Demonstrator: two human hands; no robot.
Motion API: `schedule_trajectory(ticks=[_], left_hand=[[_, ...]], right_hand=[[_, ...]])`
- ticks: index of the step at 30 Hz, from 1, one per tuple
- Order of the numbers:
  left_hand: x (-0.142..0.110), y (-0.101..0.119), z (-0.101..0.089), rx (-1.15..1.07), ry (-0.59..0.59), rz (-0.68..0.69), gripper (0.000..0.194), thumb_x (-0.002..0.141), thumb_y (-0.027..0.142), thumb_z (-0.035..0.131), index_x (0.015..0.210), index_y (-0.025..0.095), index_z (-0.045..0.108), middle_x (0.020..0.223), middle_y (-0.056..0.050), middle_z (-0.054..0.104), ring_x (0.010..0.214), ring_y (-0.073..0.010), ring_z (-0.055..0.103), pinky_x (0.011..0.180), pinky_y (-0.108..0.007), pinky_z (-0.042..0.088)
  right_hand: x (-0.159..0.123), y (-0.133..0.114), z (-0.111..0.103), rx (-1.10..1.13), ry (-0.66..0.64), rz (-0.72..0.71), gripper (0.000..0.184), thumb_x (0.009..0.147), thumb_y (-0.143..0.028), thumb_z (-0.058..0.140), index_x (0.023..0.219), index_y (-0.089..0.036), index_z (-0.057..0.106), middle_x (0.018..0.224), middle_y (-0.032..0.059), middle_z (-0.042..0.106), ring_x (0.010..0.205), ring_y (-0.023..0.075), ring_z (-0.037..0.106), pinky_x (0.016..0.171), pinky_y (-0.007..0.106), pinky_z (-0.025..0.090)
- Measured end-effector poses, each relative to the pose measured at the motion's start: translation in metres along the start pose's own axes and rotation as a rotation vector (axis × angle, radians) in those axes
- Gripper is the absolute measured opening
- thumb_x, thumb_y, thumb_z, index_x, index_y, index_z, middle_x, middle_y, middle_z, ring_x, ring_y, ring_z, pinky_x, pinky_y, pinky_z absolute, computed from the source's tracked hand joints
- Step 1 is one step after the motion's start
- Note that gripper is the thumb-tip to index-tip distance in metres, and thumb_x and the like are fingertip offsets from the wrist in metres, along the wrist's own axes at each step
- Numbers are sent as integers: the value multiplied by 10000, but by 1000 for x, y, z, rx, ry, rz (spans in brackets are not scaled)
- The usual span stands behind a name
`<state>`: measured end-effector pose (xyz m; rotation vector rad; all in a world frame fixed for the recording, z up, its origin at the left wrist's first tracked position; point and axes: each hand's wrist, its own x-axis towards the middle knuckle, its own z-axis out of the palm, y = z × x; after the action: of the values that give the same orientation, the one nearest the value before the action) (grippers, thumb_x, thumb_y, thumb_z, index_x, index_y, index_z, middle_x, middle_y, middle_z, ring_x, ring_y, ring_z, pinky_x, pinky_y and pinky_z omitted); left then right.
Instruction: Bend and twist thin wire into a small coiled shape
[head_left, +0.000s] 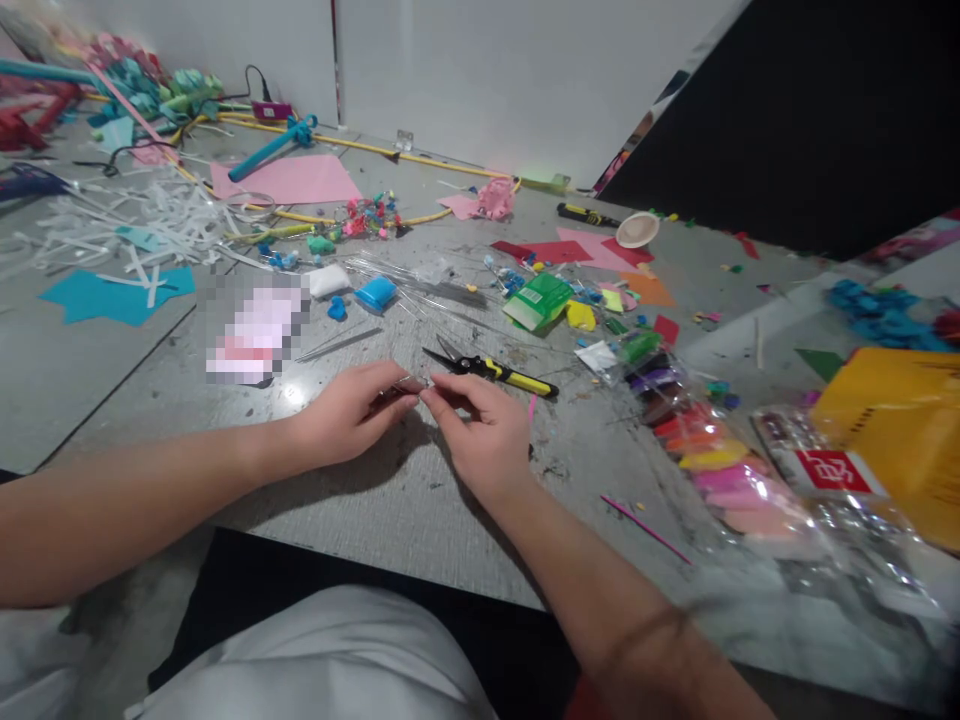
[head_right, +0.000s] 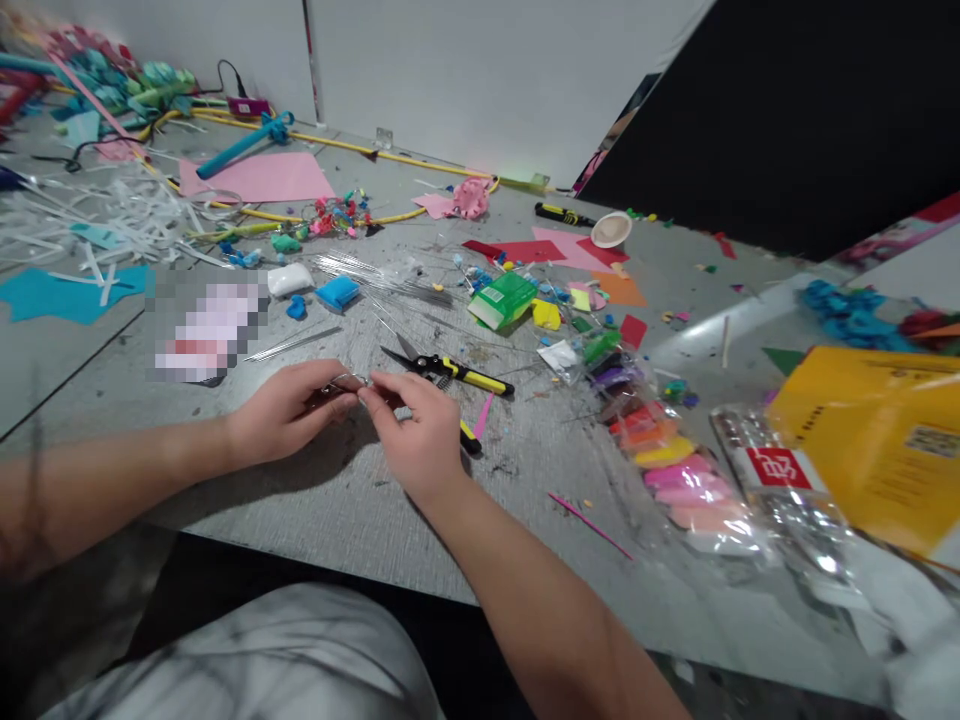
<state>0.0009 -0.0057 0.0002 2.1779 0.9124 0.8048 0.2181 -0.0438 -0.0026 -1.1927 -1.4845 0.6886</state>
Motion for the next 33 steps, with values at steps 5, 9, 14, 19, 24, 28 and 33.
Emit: schedule_trajectory(ticks=[5, 9, 14, 19, 24, 28, 33], left_hand=[[2, -1, -5, 36, -34, 44, 265, 1147, 332, 607, 916, 217, 669, 863, -30, 659, 809, -200, 627, 769, -322, 485], [3, -1, -8, -1, -58, 96, 269, 1140, 308, 608, 889, 219, 641, 868, -40, 661, 824, -210, 638, 795, -339, 499], [4, -1, -10, -23, -77, 78, 279, 1126, 302, 618, 857, 230, 620, 871, -42, 655, 820, -211, 642, 785, -350, 501], [5, -1, -12, -71, -99, 42, 315, 1129, 397, 648, 848, 253, 661, 826, -50, 653, 814, -245, 647, 795, -399, 528], [6, -3, -16, -124, -143, 19, 319, 1112, 418, 686, 837, 257, 676, 802, -37, 644, 826, -247, 656, 836, -403, 544], [7, -4, -17, -123, -154, 10, 349, 1103, 414, 688, 802, 251, 624, 778, -22, 624, 796, -232, 634, 800, -382, 507], [8, -3, -17, -169, -185, -20, 331, 1099, 453, 697, 841, 249, 670, 787, -20, 651, 794, -225, 643, 782, -369, 511]], right_hand=[[0, 0, 0, 20, -48, 16, 117, 935, -359, 862, 983, -272, 923, 963, 64, 900, 854, 264, 825, 823, 428, 708], [2, -1, -2, 66, -107, 101, 114, 911, -380, 881, 979, -290, 901, 964, 43, 874, 857, 259, 802, 806, 420, 701], [4, 0, -5, 64, -162, 82, 127, 887, -375, 873, 950, -265, 876, 957, 45, 863, 840, 243, 781, 793, 396, 677], [5, -1, -6, 86, -194, 65, 106, 909, -371, 862, 928, -267, 864, 950, 44, 852, 839, 236, 772, 798, 391, 658], [4, -5, -7, 146, -244, 94, 106, 908, -368, 842, 891, -263, 833, 873, 16, 798, 778, 212, 721, 748, 364, 609], [3, -4, -6, 183, -277, 213, 159, 899, -406, 847, 906, -257, 795, 706, -39, 673, 636, 173, 596, 624, 318, 504], [3, 1, -2, 392, -334, 382, 275, 844, -439, 914, 898, -263, 709, 610, -87, 599, 522, 135, 502, 530, 283, 398]])
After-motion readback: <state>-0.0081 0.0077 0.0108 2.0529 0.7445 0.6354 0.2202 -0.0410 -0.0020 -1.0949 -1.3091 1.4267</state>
